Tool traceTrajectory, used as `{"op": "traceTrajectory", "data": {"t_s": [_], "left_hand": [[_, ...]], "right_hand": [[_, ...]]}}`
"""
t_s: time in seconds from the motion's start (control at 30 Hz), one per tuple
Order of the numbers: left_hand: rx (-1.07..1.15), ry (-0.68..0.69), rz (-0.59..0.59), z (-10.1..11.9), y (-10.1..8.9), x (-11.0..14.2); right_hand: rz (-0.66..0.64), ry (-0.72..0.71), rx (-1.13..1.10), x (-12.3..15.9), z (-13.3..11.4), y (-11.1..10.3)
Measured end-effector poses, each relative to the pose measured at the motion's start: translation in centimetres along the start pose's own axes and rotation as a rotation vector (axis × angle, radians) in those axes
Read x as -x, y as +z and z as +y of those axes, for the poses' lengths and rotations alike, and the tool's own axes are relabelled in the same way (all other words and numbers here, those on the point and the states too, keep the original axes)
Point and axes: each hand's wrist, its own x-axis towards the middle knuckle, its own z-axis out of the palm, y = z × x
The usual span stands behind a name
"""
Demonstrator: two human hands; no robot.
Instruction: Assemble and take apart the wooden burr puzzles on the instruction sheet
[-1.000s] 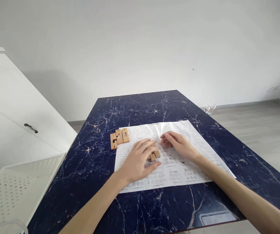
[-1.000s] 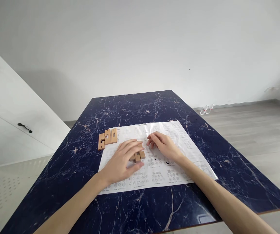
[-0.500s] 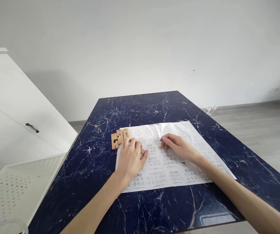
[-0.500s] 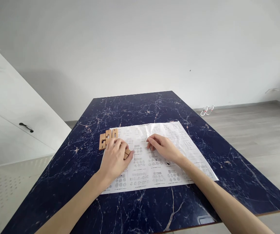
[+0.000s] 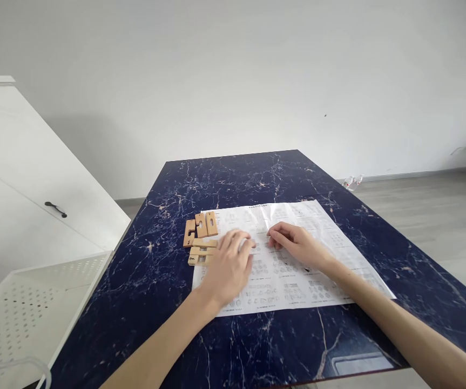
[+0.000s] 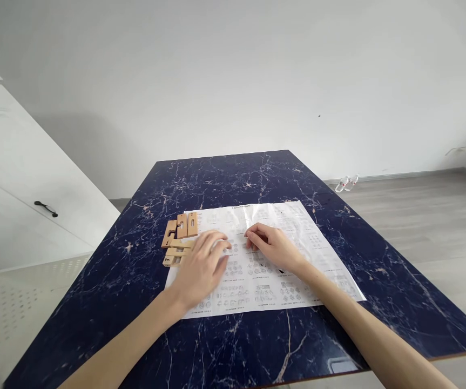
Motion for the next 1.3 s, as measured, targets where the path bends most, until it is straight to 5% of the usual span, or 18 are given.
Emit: {"op": "traceTrajectory", "data": {"t_s": [0.3,1.3], "left_hand": [[0.256,0.065,-0.256,0.8,0.3,0.1],[0.244,0.091,-0.207,0.8,0.7,0.1]], "right_hand": [[0.050,-0.100,0.128,0.3,-0.2,0.9],[0.036,-0.158,0.210,0.7,-0.4,1.6]]}}
